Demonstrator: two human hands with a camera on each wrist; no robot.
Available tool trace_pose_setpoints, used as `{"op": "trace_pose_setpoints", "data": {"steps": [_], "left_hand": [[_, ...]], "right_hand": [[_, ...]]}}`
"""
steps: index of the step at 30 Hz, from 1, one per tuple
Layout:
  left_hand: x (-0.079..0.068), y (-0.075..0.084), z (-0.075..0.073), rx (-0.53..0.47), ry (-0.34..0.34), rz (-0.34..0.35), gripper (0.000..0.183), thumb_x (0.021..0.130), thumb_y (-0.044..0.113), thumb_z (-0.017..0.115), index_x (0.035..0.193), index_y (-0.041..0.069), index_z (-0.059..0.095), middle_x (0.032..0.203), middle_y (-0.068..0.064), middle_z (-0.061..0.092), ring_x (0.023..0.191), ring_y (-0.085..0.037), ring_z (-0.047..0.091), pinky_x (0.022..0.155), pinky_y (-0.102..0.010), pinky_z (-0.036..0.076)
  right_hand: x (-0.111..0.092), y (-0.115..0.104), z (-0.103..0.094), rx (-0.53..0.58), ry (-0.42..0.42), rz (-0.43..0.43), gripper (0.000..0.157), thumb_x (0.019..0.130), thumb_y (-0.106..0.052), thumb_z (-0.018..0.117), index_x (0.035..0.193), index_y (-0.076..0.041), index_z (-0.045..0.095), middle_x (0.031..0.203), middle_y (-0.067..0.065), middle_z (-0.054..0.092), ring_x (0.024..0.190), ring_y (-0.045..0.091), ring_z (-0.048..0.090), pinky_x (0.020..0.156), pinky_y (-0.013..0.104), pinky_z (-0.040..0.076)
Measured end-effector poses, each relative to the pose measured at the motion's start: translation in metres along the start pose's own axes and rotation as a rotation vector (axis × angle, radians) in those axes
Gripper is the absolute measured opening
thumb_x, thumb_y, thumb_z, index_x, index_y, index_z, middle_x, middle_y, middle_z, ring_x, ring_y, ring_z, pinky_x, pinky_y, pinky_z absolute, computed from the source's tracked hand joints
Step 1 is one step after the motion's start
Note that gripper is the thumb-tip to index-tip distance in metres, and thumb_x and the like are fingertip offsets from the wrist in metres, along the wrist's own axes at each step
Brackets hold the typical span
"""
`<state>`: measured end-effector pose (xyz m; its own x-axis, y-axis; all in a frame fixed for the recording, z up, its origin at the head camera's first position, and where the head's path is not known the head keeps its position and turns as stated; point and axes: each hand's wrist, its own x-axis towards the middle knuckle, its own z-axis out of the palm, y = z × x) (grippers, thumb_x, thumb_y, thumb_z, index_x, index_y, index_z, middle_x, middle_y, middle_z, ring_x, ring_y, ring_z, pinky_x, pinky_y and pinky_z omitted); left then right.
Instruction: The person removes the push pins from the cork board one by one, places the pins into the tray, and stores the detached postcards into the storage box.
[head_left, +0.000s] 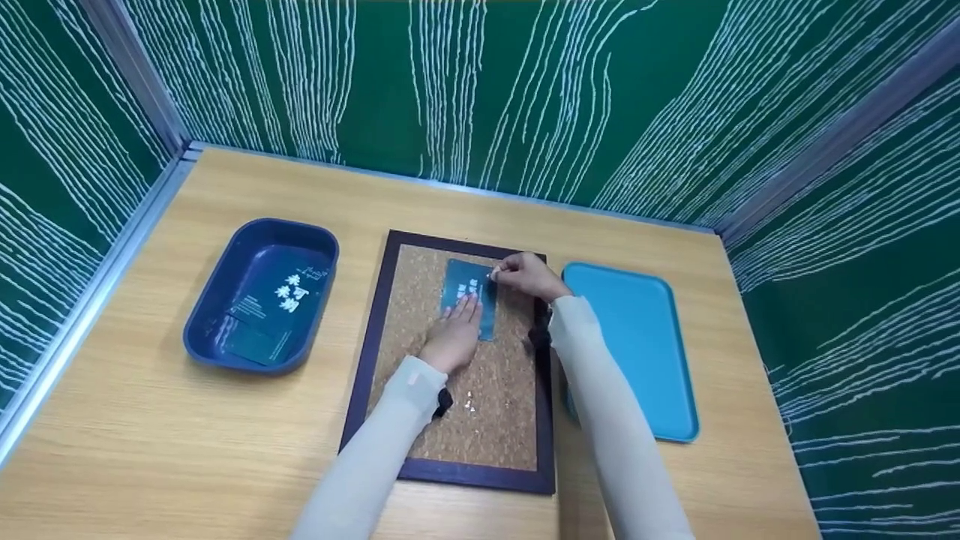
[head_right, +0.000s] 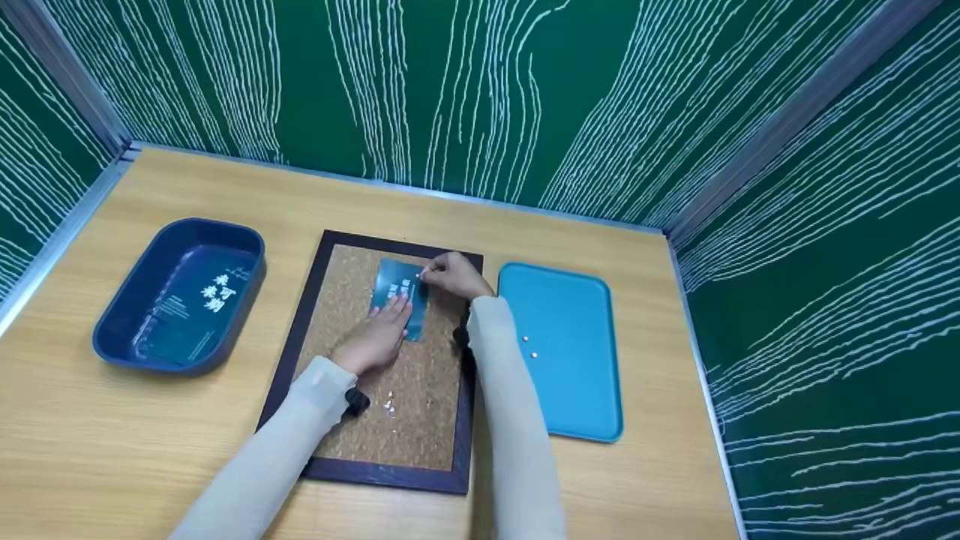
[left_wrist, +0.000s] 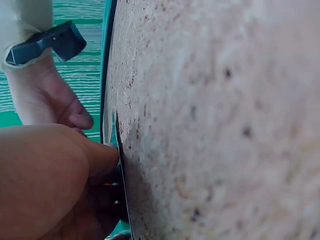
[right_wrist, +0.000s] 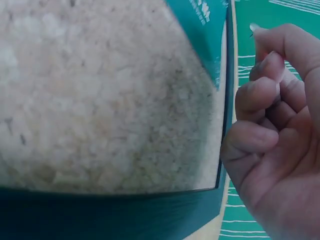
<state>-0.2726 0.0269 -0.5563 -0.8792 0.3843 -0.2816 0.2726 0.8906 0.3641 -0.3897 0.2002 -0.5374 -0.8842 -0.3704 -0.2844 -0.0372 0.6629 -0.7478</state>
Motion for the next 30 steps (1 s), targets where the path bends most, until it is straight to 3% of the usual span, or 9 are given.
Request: {"op": "trace_pose_setpoints", "data": {"steps": [10, 13, 18, 28, 30], "left_hand": [[-0.002, 0.001, 0.000, -0.002, -0.004, 0.018, 0.053, 0.103, 0.007, 0.029, 0.154, 0.004, 0.015, 0.163, -0.010, 0.006, 0.150, -0.025, 0.005, 0.122, -0.039, 0.012], [-0.002, 0.000, 0.001, -0.017, -0.009, 0.013, 0.051, 0.104, 0.009, 0.027, 0.154, 0.005, 0.015, 0.163, -0.010, 0.005, 0.151, -0.024, 0.004, 0.122, -0.039, 0.011], [-0.002, 0.000, 0.000, -0.030, -0.017, 0.005, 0.058, 0.099, -0.005, 0.027, 0.154, 0.005, 0.014, 0.163, -0.010, 0.004, 0.151, -0.024, 0.003, 0.122, -0.039, 0.009], [-0.004, 0.000, 0.001, -0.018, -0.001, 0.009, 0.059, 0.098, -0.004, 0.029, 0.154, 0.005, 0.013, 0.163, -0.010, 0.004, 0.150, -0.024, 0.004, 0.122, -0.039, 0.010], [-0.004, 0.000, 0.002, -0.022, -0.001, 0.012, 0.059, 0.098, -0.003, 0.030, 0.154, 0.005, 0.013, 0.163, -0.010, 0.004, 0.150, -0.024, 0.004, 0.122, -0.040, 0.009]], "right_hand": [[-0.018, -0.003, -0.004, 0.029, -0.004, -0.061, 0.025, 0.091, -0.026, 0.064, 0.096, -0.003, 0.072, 0.093, 0.017, 0.069, 0.072, 0.020, 0.055, 0.064, 0.025, 0.046], [-0.024, -0.004, -0.007, 0.021, 0.000, -0.078, 0.023, 0.090, -0.023, 0.063, 0.097, -0.002, 0.071, 0.090, 0.014, 0.068, 0.070, 0.016, 0.053, 0.061, 0.024, 0.044], [-0.033, -0.003, -0.014, 0.019, 0.015, -0.079, 0.024, 0.090, -0.021, 0.063, 0.098, 0.001, 0.070, 0.084, 0.007, 0.065, 0.069, 0.016, 0.052, 0.059, 0.024, 0.042], [-0.056, 0.008, -0.038, 0.026, 0.029, -0.025, 0.028, 0.091, -0.024, 0.063, 0.102, 0.000, 0.070, 0.101, 0.019, 0.068, 0.089, 0.023, 0.056, 0.085, 0.033, 0.046], [-0.061, 0.012, -0.044, 0.025, 0.030, -0.030, 0.029, 0.092, -0.026, 0.063, 0.101, 0.000, 0.070, 0.098, 0.018, 0.067, 0.089, 0.023, 0.055, 0.084, 0.033, 0.045]]}}
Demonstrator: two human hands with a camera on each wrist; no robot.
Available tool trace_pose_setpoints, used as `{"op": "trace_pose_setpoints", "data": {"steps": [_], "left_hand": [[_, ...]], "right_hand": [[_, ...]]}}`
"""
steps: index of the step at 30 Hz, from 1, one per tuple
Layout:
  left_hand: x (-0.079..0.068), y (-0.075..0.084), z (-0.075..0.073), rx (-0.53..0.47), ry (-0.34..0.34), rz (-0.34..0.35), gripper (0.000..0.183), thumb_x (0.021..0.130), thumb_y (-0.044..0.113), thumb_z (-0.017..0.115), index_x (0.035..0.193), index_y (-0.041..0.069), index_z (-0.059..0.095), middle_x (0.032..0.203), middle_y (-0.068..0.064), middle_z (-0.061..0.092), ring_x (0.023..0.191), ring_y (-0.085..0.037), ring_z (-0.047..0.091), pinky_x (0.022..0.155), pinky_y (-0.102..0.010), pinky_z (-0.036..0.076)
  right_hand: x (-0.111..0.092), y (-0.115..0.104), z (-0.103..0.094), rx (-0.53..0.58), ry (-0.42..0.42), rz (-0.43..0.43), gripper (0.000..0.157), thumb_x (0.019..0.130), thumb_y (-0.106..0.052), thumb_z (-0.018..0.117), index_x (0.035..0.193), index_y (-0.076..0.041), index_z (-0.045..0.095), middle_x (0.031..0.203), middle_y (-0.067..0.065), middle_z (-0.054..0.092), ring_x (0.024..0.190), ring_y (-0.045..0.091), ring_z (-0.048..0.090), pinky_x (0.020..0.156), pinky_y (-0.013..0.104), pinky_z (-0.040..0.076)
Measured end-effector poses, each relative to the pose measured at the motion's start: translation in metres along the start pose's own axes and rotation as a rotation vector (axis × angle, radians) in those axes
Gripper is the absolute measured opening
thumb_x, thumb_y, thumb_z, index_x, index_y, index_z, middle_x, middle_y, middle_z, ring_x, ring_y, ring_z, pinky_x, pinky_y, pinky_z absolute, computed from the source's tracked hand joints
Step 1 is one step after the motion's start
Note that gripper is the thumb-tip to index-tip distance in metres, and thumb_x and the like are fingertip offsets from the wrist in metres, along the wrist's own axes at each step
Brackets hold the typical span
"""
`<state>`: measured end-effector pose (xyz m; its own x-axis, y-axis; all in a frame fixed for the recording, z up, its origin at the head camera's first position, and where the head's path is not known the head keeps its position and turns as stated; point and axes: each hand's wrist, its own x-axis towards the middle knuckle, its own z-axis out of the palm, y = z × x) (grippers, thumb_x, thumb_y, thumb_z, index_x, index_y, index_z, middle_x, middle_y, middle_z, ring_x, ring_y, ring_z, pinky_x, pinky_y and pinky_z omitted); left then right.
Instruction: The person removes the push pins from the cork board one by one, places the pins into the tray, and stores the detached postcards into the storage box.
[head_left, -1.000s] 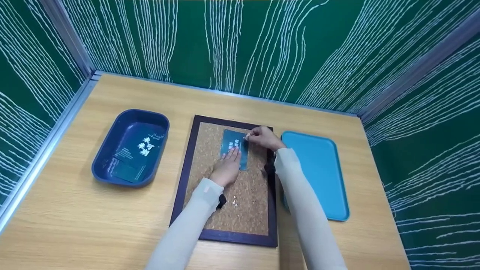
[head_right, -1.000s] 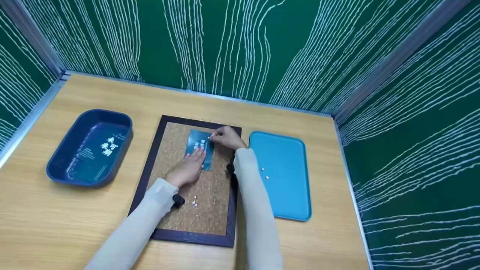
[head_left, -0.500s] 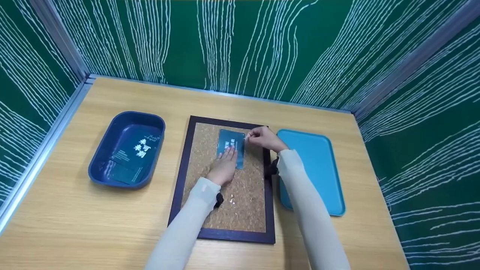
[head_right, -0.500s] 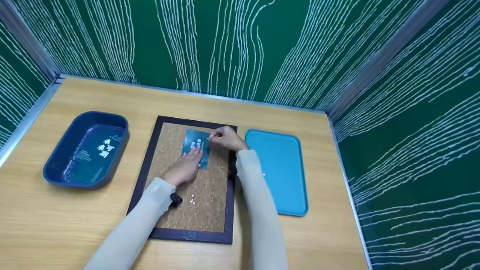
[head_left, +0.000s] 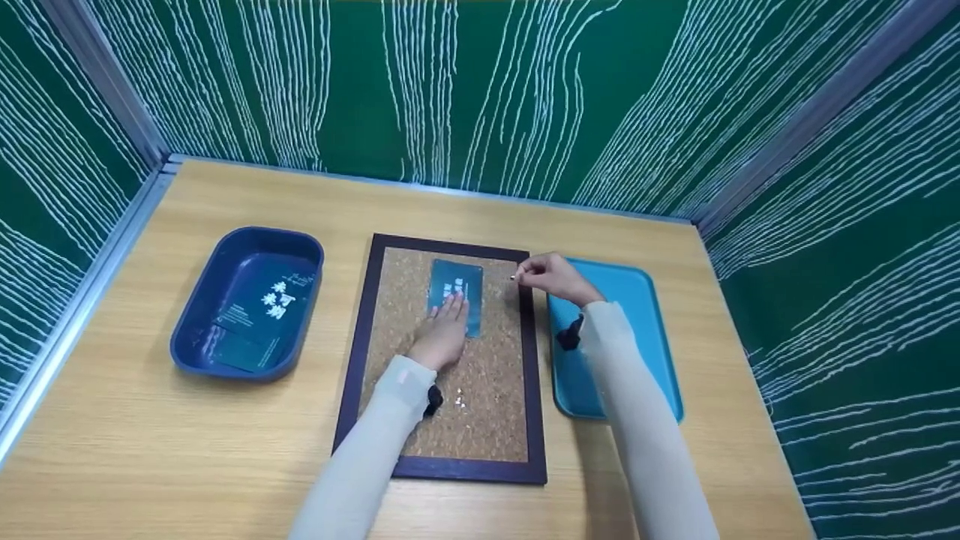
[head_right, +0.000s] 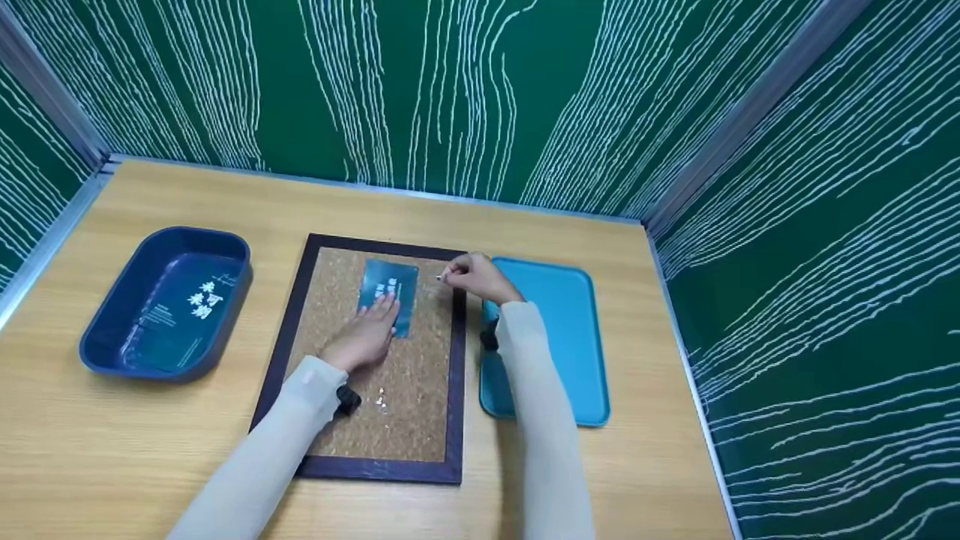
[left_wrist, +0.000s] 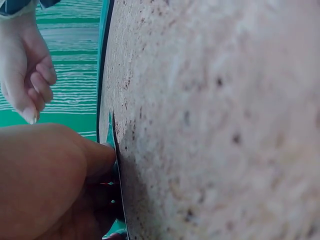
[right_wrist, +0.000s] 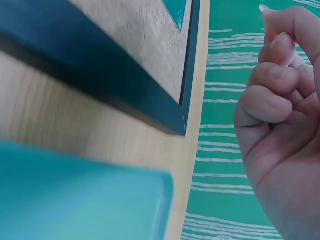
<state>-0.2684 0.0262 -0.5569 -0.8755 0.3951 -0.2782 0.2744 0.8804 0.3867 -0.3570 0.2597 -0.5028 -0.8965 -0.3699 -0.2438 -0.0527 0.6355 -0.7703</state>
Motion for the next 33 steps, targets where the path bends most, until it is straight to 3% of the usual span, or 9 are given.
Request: {"op": "trace_pose_setpoints", "data": {"steps": [2, 4, 9, 14, 20, 29, 33], "left_hand": [[0.000, -0.001, 0.001, -0.009, -0.001, 0.002, 0.060, 0.097, -0.003, 0.031, 0.154, 0.005, 0.013, 0.163, -0.010, 0.004, 0.150, -0.024, 0.004, 0.122, -0.040, 0.009], [0.000, -0.001, 0.003, -0.020, 0.000, 0.005, 0.060, 0.097, -0.003, 0.030, 0.154, 0.006, 0.013, 0.163, -0.009, 0.004, 0.150, -0.025, 0.004, 0.123, -0.040, 0.009], [0.000, -0.001, 0.006, -0.022, -0.003, 0.004, 0.060, 0.097, -0.004, 0.030, 0.154, 0.006, 0.014, 0.163, -0.009, 0.004, 0.150, -0.025, 0.005, 0.122, -0.040, 0.009], [-0.001, 0.001, 0.004, 0.006, -0.004, 0.010, 0.057, 0.099, 0.000, 0.032, 0.154, 0.004, 0.017, 0.162, -0.011, 0.007, 0.150, -0.025, 0.007, 0.122, -0.041, 0.012], [-0.003, 0.004, 0.001, 0.008, -0.002, 0.013, 0.060, 0.096, -0.006, 0.034, 0.153, 0.004, 0.018, 0.162, -0.011, 0.008, 0.150, -0.025, 0.007, 0.122, -0.042, 0.012], [-0.003, 0.003, -0.002, 0.011, 0.014, 0.021, 0.052, 0.103, 0.007, 0.028, 0.153, 0.003, 0.017, 0.162, -0.011, 0.009, 0.150, -0.026, 0.008, 0.122, -0.042, 0.013], [-0.003, 0.001, -0.003, 0.004, 0.013, 0.021, 0.051, 0.103, 0.008, 0.026, 0.153, 0.003, 0.017, 0.162, -0.011, 0.009, 0.150, -0.026, 0.008, 0.122, -0.041, 0.012]], "right_hand": [[-0.008, -0.001, -0.006, -0.001, -0.002, -0.003, 0.030, 0.092, -0.027, 0.063, 0.100, 0.001, 0.070, 0.090, 0.014, 0.065, 0.086, 0.023, 0.055, 0.080, 0.032, 0.044], [-0.013, 0.004, -0.010, 0.001, 0.002, -0.008, 0.031, 0.093, -0.027, 0.063, 0.099, 0.003, 0.069, 0.090, 0.018, 0.064, 0.084, 0.024, 0.054, 0.076, 0.031, 0.043], [-0.022, 0.022, -0.020, 0.009, 0.022, -0.007, 0.036, 0.093, -0.028, 0.063, 0.103, 0.006, 0.068, 0.101, 0.025, 0.064, 0.086, 0.026, 0.054, 0.077, 0.028, 0.045], [-0.030, 0.033, -0.031, 0.013, 0.055, -0.008, 0.033, 0.093, -0.025, 0.062, 0.103, 0.006, 0.068, 0.095, 0.013, 0.065, 0.083, 0.022, 0.054, 0.078, 0.028, 0.047], [-0.043, 0.044, -0.043, 0.021, 0.071, 0.024, 0.033, 0.095, -0.025, 0.060, 0.106, 0.006, 0.067, 0.109, 0.023, 0.065, 0.091, 0.030, 0.054, 0.085, 0.035, 0.047], [-0.060, 0.059, -0.056, 0.010, 0.108, 0.086, 0.037, 0.095, -0.029, 0.061, 0.110, 0.004, 0.066, 0.111, 0.011, 0.066, 0.095, 0.021, 0.054, 0.086, 0.029, 0.045], [-0.064, 0.064, -0.059, 0.017, 0.120, 0.121, 0.037, 0.094, -0.030, 0.061, 0.111, 0.002, 0.066, 0.111, 0.010, 0.066, 0.097, 0.023, 0.053, 0.088, 0.034, 0.044]]}}
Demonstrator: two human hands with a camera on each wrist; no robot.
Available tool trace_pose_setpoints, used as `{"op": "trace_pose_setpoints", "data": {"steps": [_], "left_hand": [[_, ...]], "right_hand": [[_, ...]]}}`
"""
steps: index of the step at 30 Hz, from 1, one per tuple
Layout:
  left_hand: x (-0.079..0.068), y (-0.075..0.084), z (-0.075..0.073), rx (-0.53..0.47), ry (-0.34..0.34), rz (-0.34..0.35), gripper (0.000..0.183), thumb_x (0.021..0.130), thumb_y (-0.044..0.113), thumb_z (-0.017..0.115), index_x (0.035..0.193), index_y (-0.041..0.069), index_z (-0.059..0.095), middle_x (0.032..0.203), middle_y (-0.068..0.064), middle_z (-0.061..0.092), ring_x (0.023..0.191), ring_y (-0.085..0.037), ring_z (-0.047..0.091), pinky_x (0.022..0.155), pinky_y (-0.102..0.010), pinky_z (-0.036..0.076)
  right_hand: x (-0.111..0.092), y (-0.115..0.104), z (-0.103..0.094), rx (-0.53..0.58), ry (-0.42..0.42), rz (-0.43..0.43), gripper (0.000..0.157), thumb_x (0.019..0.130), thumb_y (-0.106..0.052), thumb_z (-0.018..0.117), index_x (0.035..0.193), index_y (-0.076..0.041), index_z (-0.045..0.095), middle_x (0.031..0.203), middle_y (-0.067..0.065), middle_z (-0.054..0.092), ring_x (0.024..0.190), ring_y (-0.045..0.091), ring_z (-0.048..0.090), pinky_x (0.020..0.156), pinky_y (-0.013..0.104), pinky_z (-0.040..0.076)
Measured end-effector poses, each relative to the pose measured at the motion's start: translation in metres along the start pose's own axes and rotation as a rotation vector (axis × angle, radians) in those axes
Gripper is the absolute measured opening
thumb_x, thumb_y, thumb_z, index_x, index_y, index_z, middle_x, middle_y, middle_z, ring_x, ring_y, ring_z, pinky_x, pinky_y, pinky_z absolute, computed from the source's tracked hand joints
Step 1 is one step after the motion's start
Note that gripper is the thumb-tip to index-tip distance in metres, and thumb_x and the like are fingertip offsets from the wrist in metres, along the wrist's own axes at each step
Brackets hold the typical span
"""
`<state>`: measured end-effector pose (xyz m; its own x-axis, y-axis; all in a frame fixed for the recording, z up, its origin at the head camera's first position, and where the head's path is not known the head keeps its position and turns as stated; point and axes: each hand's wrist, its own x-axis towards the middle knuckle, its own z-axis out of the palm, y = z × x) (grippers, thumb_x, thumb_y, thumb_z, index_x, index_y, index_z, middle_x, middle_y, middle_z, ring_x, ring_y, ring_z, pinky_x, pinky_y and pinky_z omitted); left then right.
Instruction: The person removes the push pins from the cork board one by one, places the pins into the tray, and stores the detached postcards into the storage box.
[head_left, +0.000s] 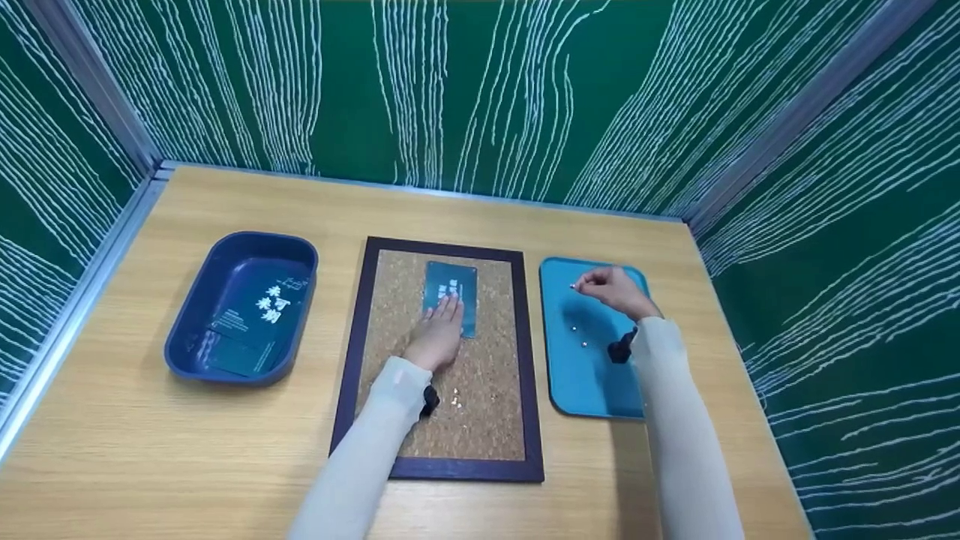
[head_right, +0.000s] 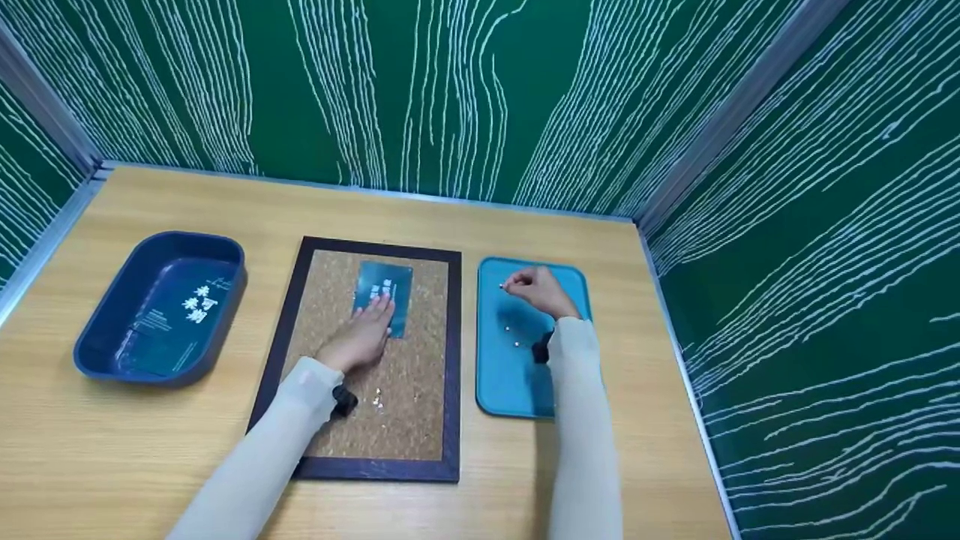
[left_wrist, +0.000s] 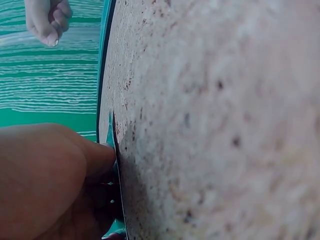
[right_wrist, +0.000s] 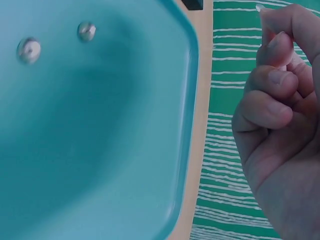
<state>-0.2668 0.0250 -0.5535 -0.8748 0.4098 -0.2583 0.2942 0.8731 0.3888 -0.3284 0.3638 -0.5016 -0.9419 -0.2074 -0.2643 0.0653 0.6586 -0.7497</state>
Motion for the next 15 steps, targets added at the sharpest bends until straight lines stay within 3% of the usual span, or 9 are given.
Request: {"op": "trace_pose_setpoints", "data": {"steps": [6, 12, 15], "left_hand": [[0.001, 0.001, 0.000, 0.011, 0.010, 0.002, 0.052, 0.102, 0.007, 0.028, 0.153, 0.003, 0.018, 0.162, -0.012, 0.009, 0.150, -0.026, 0.008, 0.122, -0.041, 0.012], [0.000, 0.002, 0.000, -0.023, 0.009, 0.006, 0.051, 0.104, 0.014, 0.029, 0.153, 0.003, 0.018, 0.162, -0.012, 0.009, 0.150, -0.026, 0.008, 0.122, -0.041, 0.011], [-0.001, 0.002, 0.001, -0.031, 0.010, 0.000, 0.052, 0.104, 0.016, 0.029, 0.153, 0.003, 0.018, 0.162, -0.011, 0.009, 0.150, -0.026, 0.007, 0.123, -0.041, 0.010]], "right_hand": [[-0.009, 0.008, -0.006, -0.005, 0.024, 0.045, 0.035, 0.094, -0.033, 0.061, 0.111, -0.003, 0.067, 0.115, 0.010, 0.065, 0.101, 0.025, 0.052, 0.087, 0.032, 0.042], [-0.019, 0.016, -0.011, 0.006, 0.046, 0.054, 0.030, 0.095, -0.031, 0.060, 0.108, -0.005, 0.068, 0.118, 0.011, 0.066, 0.100, 0.037, 0.051, 0.074, 0.028, 0.043], [-0.024, 0.021, -0.013, 0.000, 0.055, 0.062, 0.030, 0.095, -0.033, 0.060, 0.109, -0.007, 0.068, 0.116, 0.010, 0.066, 0.098, 0.034, 0.051, 0.075, 0.028, 0.042]]}}
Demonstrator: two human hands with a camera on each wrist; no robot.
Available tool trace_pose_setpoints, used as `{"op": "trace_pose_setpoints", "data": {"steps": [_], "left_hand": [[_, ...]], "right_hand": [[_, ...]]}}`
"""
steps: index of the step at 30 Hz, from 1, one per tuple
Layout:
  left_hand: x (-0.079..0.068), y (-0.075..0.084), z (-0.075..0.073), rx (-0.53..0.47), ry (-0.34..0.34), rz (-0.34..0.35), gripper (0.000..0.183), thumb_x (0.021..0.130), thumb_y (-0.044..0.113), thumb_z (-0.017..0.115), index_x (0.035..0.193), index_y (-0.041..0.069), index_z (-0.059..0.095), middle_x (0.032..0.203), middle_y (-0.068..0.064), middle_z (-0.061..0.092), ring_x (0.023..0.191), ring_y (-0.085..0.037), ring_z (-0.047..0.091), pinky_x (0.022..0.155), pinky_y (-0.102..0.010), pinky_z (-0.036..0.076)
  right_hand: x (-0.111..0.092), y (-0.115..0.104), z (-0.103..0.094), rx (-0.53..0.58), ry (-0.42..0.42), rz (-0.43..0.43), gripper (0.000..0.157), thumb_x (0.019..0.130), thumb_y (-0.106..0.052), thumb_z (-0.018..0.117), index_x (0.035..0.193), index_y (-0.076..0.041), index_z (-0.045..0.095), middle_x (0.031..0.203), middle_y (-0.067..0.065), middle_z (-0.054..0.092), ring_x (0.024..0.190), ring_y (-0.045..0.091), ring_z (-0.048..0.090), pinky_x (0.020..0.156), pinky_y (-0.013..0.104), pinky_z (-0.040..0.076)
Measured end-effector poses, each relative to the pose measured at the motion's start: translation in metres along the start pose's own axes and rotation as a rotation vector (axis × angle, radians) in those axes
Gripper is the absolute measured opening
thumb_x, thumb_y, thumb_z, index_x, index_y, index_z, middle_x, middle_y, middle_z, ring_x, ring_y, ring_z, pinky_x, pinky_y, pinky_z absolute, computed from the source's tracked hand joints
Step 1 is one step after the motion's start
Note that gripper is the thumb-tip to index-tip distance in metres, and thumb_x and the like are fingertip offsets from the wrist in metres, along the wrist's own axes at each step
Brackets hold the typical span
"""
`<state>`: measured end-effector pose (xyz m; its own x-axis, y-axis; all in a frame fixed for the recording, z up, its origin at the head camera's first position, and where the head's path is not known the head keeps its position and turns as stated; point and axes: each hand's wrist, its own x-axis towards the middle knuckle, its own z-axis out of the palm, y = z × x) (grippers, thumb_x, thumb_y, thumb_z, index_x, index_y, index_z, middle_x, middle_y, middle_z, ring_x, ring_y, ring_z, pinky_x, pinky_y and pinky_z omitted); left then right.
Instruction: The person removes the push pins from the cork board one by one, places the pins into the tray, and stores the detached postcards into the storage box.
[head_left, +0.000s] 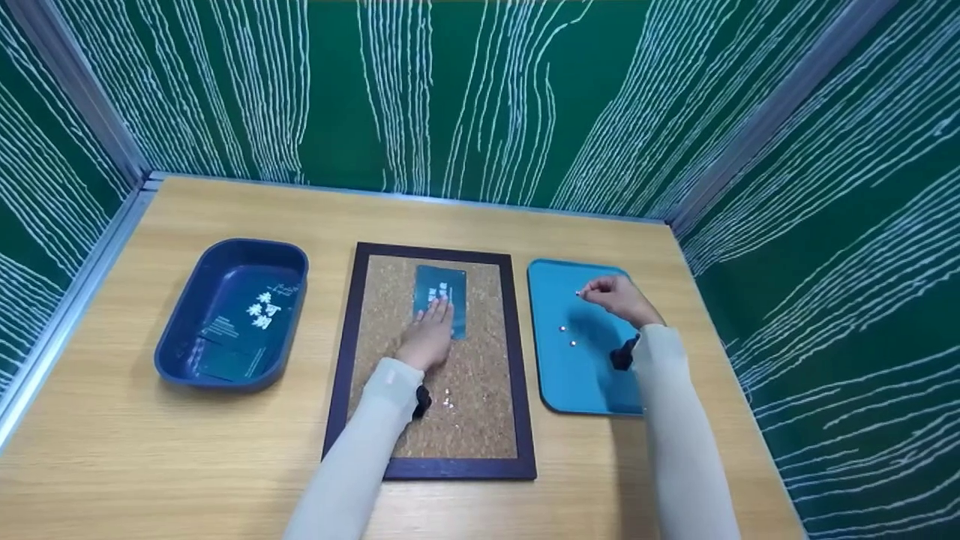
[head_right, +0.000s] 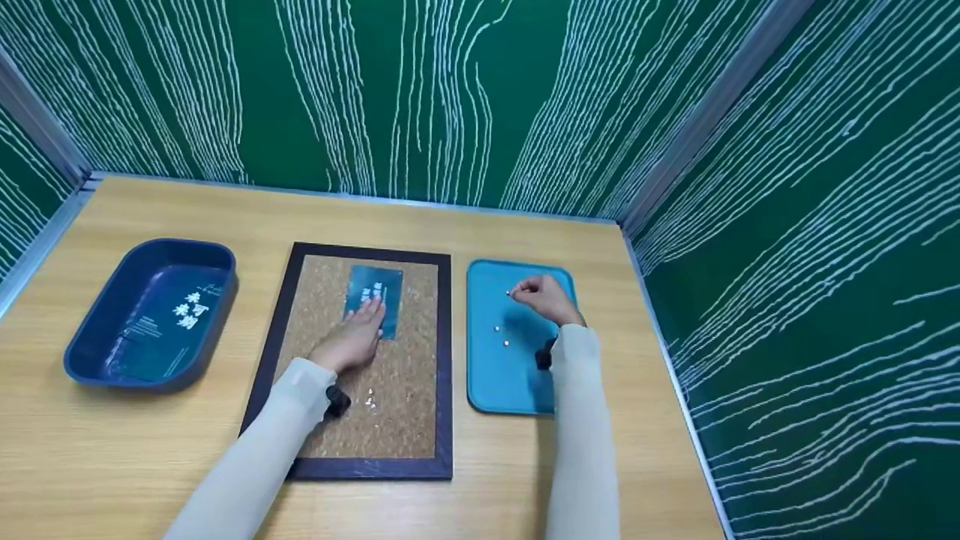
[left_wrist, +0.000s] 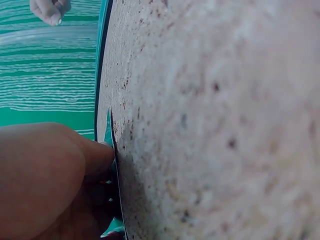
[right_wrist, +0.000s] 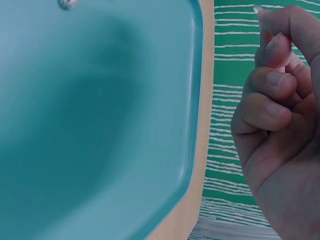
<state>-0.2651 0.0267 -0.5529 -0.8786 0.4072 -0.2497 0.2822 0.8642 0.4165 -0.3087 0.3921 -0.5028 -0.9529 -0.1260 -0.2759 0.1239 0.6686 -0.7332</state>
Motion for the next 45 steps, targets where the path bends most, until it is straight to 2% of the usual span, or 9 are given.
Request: {"op": "trace_pose_setpoints", "data": {"steps": [5, 10, 16, 19, 28, 36, 45], "left_hand": [[-0.001, -0.003, 0.002, -0.013, -0.014, -0.013, 0.052, 0.104, 0.015, 0.030, 0.154, 0.005, 0.016, 0.162, -0.010, 0.007, 0.150, -0.025, 0.006, 0.123, -0.041, 0.009], [-0.001, -0.003, 0.003, -0.002, -0.007, -0.013, 0.053, 0.104, 0.014, 0.031, 0.153, 0.004, 0.017, 0.162, -0.011, 0.008, 0.150, -0.026, 0.007, 0.122, -0.041, 0.010], [-0.001, -0.002, 0.005, 0.002, -0.011, -0.008, 0.052, 0.104, 0.014, 0.029, 0.154, 0.004, 0.016, 0.162, -0.011, 0.008, 0.150, -0.026, 0.007, 0.122, -0.042, 0.011], [-0.002, -0.002, 0.006, 0.007, -0.017, -0.010, 0.052, 0.104, 0.015, 0.029, 0.154, 0.005, 0.015, 0.162, -0.011, 0.006, 0.150, -0.026, 0.006, 0.122, -0.042, 0.010], [0.000, 0.000, 0.009, 0.009, -0.004, -0.003, 0.052, 0.105, 0.018, 0.031, 0.153, 0.003, 0.019, 0.162, -0.012, 0.009, 0.150, -0.027, 0.008, 0.122, -0.043, 0.012], [0.000, 0.000, 0.006, 0.003, -0.015, -0.012, 0.052, 0.105, 0.017, 0.029, 0.154, 0.005, 0.016, 0.162, -0.011, 0.007, 0.150, -0.025, 0.006, 0.123, -0.042, 0.009], [-0.002, 0.001, 0.000, 0.001, -0.001, -0.005, 0.052, 0.105, 0.019, 0.029, 0.154, 0.004, 0.017, 0.162, -0.011, 0.008, 0.150, -0.025, 0.007, 0.123, -0.042, 0.010]], "right_hand": [[-0.001, 0.006, 0.000, -0.007, -0.005, 0.011, 0.032, 0.094, -0.035, 0.061, 0.109, -0.008, 0.068, 0.113, 0.008, 0.064, 0.095, 0.024, 0.049, 0.078, 0.030, 0.042], [-0.002, 0.009, 0.001, -0.022, 0.002, 0.014, 0.030, 0.094, -0.034, 0.062, 0.107, -0.008, 0.070, 0.109, 0.008, 0.064, 0.093, 0.023, 0.050, 0.077, 0.030, 0.042], [-0.004, 0.012, 0.000, -0.034, -0.006, 0.024, 0.032, 0.095, -0.033, 0.060, 0.110, -0.007, 0.069, 0.112, 0.008, 0.065, 0.093, 0.022, 0.049, 0.078, 0.029, 0.041], [-0.011, 0.003, 0.000, -0.036, -0.016, 0.023, 0.029, 0.097, -0.027, 0.058, 0.111, -0.004, 0.068, 0.113, 0.012, 0.064, 0.094, 0.023, 0.048, 0.078, 0.030, 0.040], [-0.006, 0.019, 0.001, -0.045, 0.002, 0.018, 0.031, 0.093, -0.032, 0.062, 0.108, -0.006, 0.070, 0.113, 0.010, 0.067, 0.088, 0.020, 0.050, 0.071, 0.026, 0.043], [-0.006, 0.018, 0.000, -0.019, -0.008, 0.033, 0.030, 0.093, -0.032, 0.063, 0.109, -0.007, 0.069, 0.116, 0.010, 0.065, 0.098, 0.024, 0.050, 0.081, 0.031, 0.041], [-0.008, 0.015, 0.000, -0.015, -0.016, 0.082, 0.034, 0.095, -0.035, 0.060, 0.115, -0.008, 0.066, 0.114, 0.009, 0.062, 0.104, 0.025, 0.048, 0.086, 0.031, 0.041]]}}
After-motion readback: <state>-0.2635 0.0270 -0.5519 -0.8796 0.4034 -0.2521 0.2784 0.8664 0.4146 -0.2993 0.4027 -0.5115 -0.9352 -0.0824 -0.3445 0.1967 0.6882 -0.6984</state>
